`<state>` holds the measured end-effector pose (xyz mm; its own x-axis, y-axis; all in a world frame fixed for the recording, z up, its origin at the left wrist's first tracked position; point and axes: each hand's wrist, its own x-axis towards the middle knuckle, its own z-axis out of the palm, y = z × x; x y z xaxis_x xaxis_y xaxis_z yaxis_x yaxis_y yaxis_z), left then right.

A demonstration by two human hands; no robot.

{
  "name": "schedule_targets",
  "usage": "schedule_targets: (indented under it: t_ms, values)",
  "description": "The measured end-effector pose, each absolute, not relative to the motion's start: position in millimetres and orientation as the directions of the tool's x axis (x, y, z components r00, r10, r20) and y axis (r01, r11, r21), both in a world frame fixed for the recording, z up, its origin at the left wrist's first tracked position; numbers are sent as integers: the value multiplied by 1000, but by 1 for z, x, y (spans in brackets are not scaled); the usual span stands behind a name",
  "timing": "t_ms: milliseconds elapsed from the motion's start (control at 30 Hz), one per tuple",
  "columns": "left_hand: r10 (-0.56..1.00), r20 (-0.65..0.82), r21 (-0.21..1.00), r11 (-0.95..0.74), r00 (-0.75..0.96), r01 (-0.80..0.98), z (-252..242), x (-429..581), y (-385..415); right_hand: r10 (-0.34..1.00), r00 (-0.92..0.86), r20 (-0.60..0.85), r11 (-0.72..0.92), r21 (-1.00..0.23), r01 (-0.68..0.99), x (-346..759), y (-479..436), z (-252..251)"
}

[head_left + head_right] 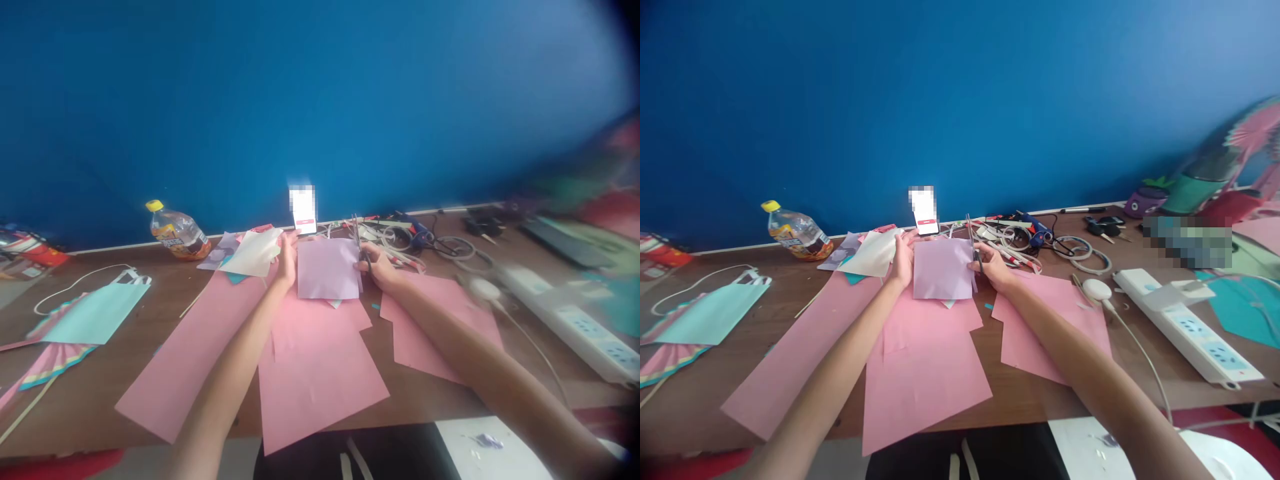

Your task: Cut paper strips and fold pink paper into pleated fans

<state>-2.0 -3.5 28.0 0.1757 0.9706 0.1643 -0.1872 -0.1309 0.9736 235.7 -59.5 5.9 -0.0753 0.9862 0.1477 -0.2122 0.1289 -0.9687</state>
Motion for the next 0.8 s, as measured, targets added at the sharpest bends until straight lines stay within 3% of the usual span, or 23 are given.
schedule_targets:
  t_ms: [67, 133, 300, 467, 567, 800]
  values:
    - [918, 192, 979, -153, 346, -136, 41, -6, -3, 981, -132, 144, 119, -976, -182, 235, -62, 8]
    - [871, 214, 967, -254, 441, 33, 53, -11, -4, 973, -192, 127, 97, -983, -157, 234, -64, 11]
    - [772, 62, 871, -351, 632, 343, 67, -13, -7, 947, -295, 126, 107, -991, -80, 227, -72, 20]
    - [650, 42, 802, -474, 759, 362, 67, -2, -14, 913, -377, 158, 159, -987, -27, 215, -76, 25]
    - [632, -64, 809, -421, 772, 411, 69, -7, -11, 916, -376, 139, 130, -990, -51, 210, -75, 26]
    - [673, -129, 907, -217, 728, 361, 61, -48, 4, 951, -295, 88, 101, -994, 28, 215, -71, 25]
